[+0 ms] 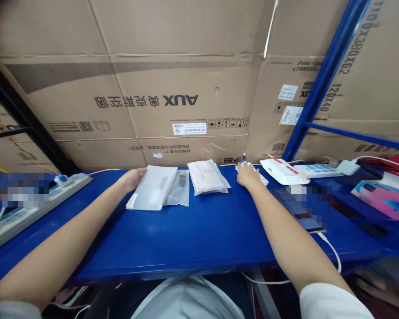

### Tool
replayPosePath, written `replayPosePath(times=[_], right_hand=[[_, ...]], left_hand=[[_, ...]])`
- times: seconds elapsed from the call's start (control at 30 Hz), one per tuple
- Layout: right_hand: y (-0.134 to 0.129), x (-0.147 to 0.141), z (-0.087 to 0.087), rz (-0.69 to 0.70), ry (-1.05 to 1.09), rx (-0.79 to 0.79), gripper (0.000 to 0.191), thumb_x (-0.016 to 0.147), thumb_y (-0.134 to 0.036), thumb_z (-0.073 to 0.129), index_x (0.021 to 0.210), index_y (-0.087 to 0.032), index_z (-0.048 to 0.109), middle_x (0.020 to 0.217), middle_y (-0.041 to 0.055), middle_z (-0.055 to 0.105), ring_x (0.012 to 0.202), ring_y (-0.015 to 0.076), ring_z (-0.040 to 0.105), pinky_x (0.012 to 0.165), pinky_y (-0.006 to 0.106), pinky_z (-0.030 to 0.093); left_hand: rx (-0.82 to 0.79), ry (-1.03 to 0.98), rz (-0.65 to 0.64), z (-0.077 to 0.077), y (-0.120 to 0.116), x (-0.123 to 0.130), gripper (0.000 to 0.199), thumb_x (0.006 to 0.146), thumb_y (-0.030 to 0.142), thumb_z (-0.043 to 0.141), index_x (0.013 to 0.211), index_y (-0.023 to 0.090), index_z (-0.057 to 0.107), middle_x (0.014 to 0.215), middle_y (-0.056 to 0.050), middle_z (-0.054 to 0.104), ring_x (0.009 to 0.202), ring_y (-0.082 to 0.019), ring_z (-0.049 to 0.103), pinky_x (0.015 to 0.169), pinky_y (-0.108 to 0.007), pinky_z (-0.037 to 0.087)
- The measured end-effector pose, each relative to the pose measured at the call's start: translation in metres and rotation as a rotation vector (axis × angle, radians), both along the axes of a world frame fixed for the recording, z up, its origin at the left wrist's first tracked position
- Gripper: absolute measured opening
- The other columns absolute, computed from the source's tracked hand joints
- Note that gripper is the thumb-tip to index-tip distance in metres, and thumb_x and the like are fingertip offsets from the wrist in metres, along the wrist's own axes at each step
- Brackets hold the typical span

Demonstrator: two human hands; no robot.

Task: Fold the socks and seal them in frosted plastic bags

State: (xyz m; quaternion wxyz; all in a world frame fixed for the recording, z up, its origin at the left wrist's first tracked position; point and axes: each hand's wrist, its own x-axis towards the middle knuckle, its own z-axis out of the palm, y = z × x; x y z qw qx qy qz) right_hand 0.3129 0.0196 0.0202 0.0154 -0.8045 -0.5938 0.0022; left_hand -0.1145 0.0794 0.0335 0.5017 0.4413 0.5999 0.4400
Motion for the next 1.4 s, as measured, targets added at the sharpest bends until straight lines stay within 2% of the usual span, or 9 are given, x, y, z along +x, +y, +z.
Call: replayPosePath(times=[0.3, 0.43, 0.5, 0.67, 0.9, 1.03, 1.13, 1.3, 1.4], right_hand=[[-0.001, -0.008, -0.005, -0.06, 0.084, -0.065, 0.068, 0.096, -0.038, 0.033, 0.158, -0.022, 0.008, 0.165, 0.0093, 0.01, 0.148, 0.0409, 0.013, 0.117, 0.058, 0.015], [0.004, -0.004, -0.007, -0.147, 0.102, -0.047, 0.072, 0.094, -0.037, 0.039, 0.158, -0.025, 0.009, 0.165, 0.0101, 0.011, 0.148, 0.0414, 0.013, 0.114, 0.065, 0.014], [0.006, -0.002, -0.009, -0.206, 0.106, -0.058, 0.077, 0.091, -0.035, 0.046, 0.158, -0.027, 0.009, 0.165, 0.012, 0.011, 0.148, 0.0431, 0.013, 0.111, 0.07, 0.013], [0.011, 0.008, -0.015, -0.247, 0.1, -0.019, 0.077, 0.09, -0.03, 0.045, 0.158, -0.026, 0.009, 0.164, 0.0155, 0.013, 0.146, 0.045, 0.016, 0.108, 0.074, 0.014], [0.008, 0.013, -0.014, -0.275, 0.113, 0.028, 0.078, 0.087, -0.023, 0.052, 0.157, -0.024, 0.018, 0.162, 0.016, 0.021, 0.146, 0.045, 0.018, 0.109, 0.073, 0.013], [0.006, 0.007, -0.004, -0.169, 0.23, 0.276, 0.059, 0.083, -0.017, 0.054, 0.142, -0.014, 0.048, 0.154, 0.0212, 0.034, 0.144, 0.0418, 0.023, 0.111, 0.07, 0.015], [0.006, -0.008, 0.003, 0.021, 0.434, 0.4, 0.039, 0.086, -0.02, 0.051, 0.122, -0.01, 0.063, 0.139, 0.0209, 0.053, 0.135, 0.0326, 0.043, 0.112, 0.048, 0.03], [0.006, -0.047, -0.001, 0.19, 0.609, 0.26, 0.035, 0.089, -0.046, 0.053, 0.082, -0.016, 0.07, 0.09, 0.0082, 0.074, 0.086, 0.0231, 0.068, 0.075, 0.029, 0.05], [0.001, -0.065, -0.001, 0.248, 0.647, 0.267, 0.027, 0.081, -0.043, 0.064, 0.071, -0.017, 0.065, 0.091, 0.007, 0.073, 0.088, 0.0232, 0.066, 0.076, 0.028, 0.048]], left_hand=[[0.224, 0.658, 0.27, 0.004, -0.008, -0.029, 0.046, 0.075, 0.014, 0.059, 0.121, 0.017, 0.06, 0.128, -0.018, 0.061, 0.128, -0.037, 0.05, 0.103, -0.048, 0.041], [0.287, 1.271, 0.122, 0.002, -0.014, -0.017, 0.044, 0.088, 0.024, 0.045, 0.13, 0.015, 0.055, 0.137, -0.024, 0.051, 0.129, -0.04, 0.046, 0.098, -0.052, 0.043], [0.199, 1.347, -0.017, -0.002, -0.013, -0.006, 0.047, 0.093, 0.034, 0.038, 0.132, 0.015, 0.055, 0.139, -0.023, 0.05, 0.13, -0.041, 0.045, 0.098, -0.053, 0.043], [0.008, 1.34, -0.156, -0.02, -0.01, 0.014, 0.072, 0.089, 0.062, 0.034, 0.145, 0.017, 0.047, 0.152, -0.023, 0.038, 0.138, -0.048, 0.034, 0.103, -0.065, 0.033], [-0.049, 1.3, -0.103, -0.025, -0.008, -0.002, 0.081, 0.091, 0.064, 0.023, 0.154, 0.015, 0.031, 0.161, -0.021, 0.017, 0.146, -0.046, 0.014, 0.111, -0.065, 0.016], [0.135, 1.271, 0.01, -0.022, -0.009, -0.005, 0.074, 0.092, 0.06, 0.027, 0.144, 0.01, 0.045, 0.154, -0.028, 0.032, 0.14, -0.051, 0.029, 0.106, -0.068, 0.022], [0.373, 1.227, 0.023, -0.018, -0.011, 0.002, 0.064, 0.095, 0.052, 0.026, 0.135, 0.01, 0.052, 0.146, -0.025, 0.045, 0.136, -0.043, 0.039, 0.108, -0.061, 0.028], [0.762, 1.007, -0.293, -0.014, -0.023, 0.029, 0.053, 0.094, 0.048, 0.035, 0.129, 0.014, 0.055, 0.14, -0.014, 0.055, 0.133, -0.027, 0.047, 0.113, -0.042, 0.032], [0.81, 0.892, -0.433, -0.012, -0.039, 0.047, 0.052, 0.093, 0.051, 0.041, 0.131, 0.018, 0.054, 0.143, -0.01, 0.053, 0.134, -0.026, 0.046, 0.114, -0.042, 0.032]])
